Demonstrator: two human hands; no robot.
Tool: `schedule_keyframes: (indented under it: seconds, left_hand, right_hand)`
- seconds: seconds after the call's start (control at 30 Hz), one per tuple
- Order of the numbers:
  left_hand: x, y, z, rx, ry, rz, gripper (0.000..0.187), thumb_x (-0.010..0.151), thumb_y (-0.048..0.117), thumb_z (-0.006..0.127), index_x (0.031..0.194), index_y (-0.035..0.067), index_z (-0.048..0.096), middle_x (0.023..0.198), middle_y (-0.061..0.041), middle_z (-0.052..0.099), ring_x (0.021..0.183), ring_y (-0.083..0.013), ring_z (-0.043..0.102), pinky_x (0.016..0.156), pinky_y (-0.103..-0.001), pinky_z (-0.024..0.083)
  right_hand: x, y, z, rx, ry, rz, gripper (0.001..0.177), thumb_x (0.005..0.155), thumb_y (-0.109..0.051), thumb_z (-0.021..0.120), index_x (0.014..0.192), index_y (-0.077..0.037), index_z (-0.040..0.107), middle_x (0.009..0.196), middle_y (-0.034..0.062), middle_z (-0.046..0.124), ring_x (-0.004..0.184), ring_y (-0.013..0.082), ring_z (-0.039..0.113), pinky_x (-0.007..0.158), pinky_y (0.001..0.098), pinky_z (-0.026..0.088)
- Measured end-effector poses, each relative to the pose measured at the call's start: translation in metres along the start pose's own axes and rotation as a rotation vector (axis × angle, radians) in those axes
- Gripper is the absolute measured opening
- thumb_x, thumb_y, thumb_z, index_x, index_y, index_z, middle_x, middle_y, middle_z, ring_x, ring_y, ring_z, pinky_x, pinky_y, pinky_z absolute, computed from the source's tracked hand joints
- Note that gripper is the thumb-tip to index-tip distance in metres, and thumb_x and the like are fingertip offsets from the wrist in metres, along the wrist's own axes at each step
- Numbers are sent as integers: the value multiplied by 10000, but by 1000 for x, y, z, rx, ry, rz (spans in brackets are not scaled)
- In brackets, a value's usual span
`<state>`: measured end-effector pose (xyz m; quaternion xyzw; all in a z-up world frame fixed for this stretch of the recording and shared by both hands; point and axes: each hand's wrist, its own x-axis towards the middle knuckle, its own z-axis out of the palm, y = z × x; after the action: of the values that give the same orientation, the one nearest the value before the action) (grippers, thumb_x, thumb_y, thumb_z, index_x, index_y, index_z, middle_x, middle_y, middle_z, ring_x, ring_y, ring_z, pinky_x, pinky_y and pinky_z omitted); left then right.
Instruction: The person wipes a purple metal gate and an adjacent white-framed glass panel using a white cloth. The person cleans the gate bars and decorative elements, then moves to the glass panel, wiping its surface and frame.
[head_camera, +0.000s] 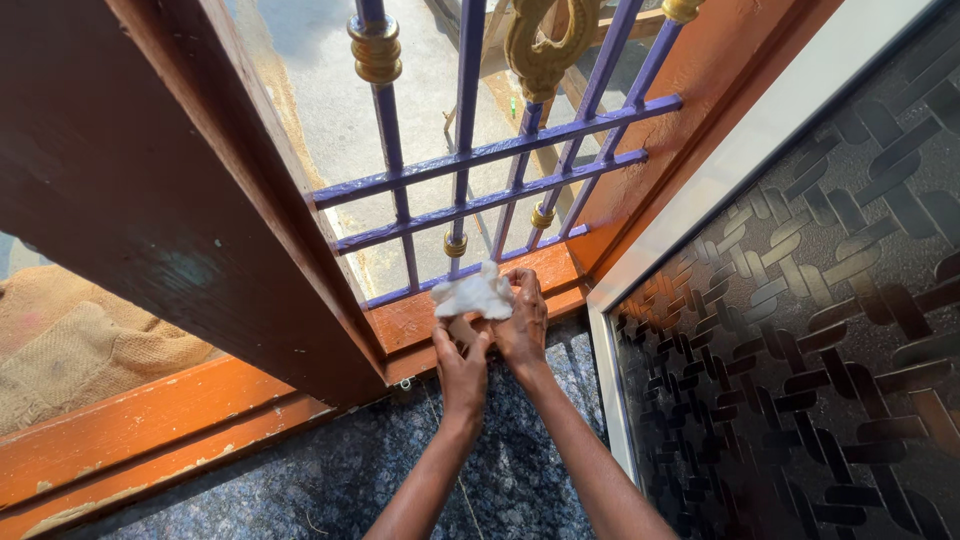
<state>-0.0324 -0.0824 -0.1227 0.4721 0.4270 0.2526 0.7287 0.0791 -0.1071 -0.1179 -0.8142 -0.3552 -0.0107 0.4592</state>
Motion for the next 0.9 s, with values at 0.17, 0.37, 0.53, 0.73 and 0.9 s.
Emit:
schedule_keyframes:
  seconds: [0.17,0.37,0.53,0.73,0.9]
  left_hand:
    - [32,3,-10,-597,158,-14,682,849,53,656,1447,65,326,1269,-146,546,1013,-211,600,840,-345,529]
    - [38,0,-27,-861,297,125,558,890,19,621,1403,51,406,1215,-114,587,1010,-188,660,845,-297,575]
    - [22,23,-20,-829,274,214,539,936,18,570,1439,102,395,1237,-84,576,1022,-160,631,848,-286,548]
    - [23,20,-11,-634,277,242,361,1057,183,477,1398,86,411,1239,-64,581,1042,-114,613,831,-260,545]
    - [54,8,-1,-629,276,216,288,1049,238,500,1252,37,460,1200,-101,606,990,-146,638,752,-287,582]
  right_hand:
    - [-14,-20,26,686,-257,569,541,777,70,723,1263,-16,501,1102,124,659,887,222,654,671,300,555]
    - [-21,-48,57,881,-396,644,484,884,72,582,1340,-3,437,1190,156,681,1001,186,702,850,276,619]
    - [-19,-38,53,1042,-410,690,463,901,22,601,1340,-30,465,1171,150,685,951,183,706,843,300,605]
    - [-18,-31,43,980,-329,718,397,944,-152,703,1300,-28,578,1114,120,709,888,145,694,807,287,589]
    - [-10,-17,39,1017,-236,661,377,954,-221,694,1242,-19,560,1116,81,699,948,132,690,829,269,592]
